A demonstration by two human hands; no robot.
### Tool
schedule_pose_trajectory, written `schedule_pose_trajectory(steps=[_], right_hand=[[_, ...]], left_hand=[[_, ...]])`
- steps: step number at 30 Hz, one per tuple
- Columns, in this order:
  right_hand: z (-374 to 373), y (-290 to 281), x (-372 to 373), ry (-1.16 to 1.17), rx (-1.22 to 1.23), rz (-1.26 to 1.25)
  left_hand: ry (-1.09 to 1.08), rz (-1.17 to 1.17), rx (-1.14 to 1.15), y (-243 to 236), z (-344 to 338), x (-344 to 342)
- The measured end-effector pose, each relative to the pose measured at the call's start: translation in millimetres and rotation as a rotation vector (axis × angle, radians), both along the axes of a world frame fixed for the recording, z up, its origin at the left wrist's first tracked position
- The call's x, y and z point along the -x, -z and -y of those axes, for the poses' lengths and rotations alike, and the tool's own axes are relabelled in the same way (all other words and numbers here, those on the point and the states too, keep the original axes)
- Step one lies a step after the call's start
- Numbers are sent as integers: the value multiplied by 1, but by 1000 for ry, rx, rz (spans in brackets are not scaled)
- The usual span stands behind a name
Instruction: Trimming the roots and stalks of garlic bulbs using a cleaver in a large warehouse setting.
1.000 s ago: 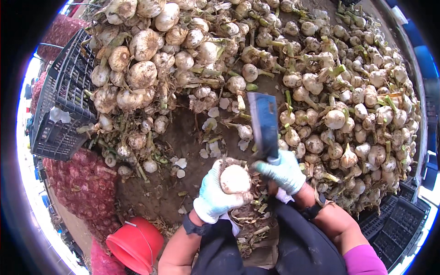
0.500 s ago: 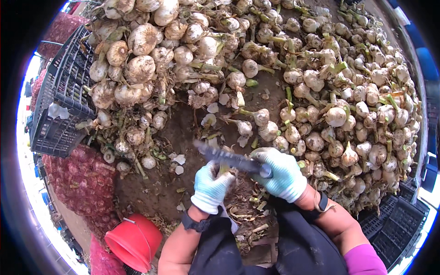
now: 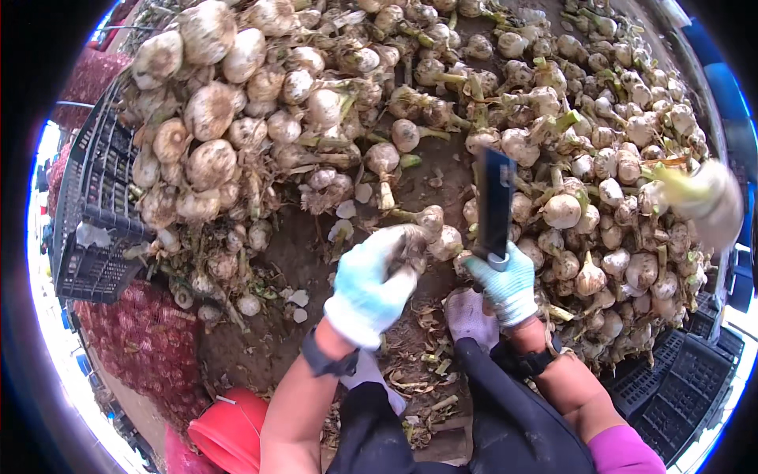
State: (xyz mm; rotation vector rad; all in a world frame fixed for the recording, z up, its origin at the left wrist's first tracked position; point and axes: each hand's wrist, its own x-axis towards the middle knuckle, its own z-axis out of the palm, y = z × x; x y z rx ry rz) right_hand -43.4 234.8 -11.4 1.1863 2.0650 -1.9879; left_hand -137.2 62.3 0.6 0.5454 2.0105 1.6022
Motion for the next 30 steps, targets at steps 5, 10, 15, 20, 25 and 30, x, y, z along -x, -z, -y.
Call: schedule_pose_trajectory(steps=[5, 10, 15, 20, 25, 30], right_hand=[[-15, 7, -11, -13, 29, 61], [-26, 7, -18, 19, 67, 69], [-6, 15, -21, -54, 64, 93], [-13, -11, -21, 82, 157, 21], [-16, -3, -21, 71, 75, -71], [-15, 2, -14, 16, 35, 15]], left_hand=[[379, -577, 962, 92, -17, 6], [106, -122, 419, 76, -11, -3], [-313, 863, -327, 12, 29, -15], [-475, 714, -652, -108, 90, 48], [-488, 324, -807, -184, 150, 124], [-528, 217, 80, -82, 79, 73]])
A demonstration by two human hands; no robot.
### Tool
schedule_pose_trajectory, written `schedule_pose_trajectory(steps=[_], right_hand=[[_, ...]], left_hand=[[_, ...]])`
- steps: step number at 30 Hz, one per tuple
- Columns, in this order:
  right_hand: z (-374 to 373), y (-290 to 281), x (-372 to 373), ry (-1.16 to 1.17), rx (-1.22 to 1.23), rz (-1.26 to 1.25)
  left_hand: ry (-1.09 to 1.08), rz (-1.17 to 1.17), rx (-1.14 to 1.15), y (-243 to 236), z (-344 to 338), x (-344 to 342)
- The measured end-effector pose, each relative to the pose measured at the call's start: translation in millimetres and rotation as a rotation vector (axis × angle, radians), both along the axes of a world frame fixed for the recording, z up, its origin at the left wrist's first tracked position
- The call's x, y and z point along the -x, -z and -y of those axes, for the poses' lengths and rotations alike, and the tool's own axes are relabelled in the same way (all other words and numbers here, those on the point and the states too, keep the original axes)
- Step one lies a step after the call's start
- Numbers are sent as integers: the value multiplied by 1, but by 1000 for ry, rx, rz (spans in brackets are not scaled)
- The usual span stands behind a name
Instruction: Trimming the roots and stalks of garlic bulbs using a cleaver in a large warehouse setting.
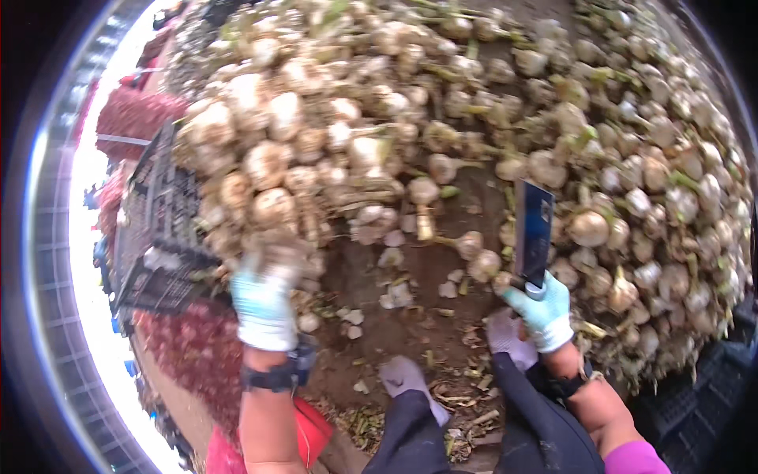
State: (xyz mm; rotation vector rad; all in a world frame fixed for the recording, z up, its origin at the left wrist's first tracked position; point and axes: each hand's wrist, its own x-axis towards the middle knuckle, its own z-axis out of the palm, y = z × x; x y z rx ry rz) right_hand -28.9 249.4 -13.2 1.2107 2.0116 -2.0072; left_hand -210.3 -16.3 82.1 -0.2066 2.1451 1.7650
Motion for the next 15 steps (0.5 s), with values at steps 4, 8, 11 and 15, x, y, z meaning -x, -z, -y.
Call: schedule_pose_trajectory(steps=[4, 8, 11, 15], right_hand=[[-16, -14, -1, 128, 155, 9], [-19, -12, -8, 76, 42, 4], [-11, -9, -5, -26, -67, -8], [-2, -6, -8, -285, -438, -119]], left_hand=[[775, -766, 668, 98, -95, -44], [1101, -635, 996, 160, -160, -45], [1101, -356, 1006, 164, -151, -32], [751, 19, 390, 115, -112, -44]])
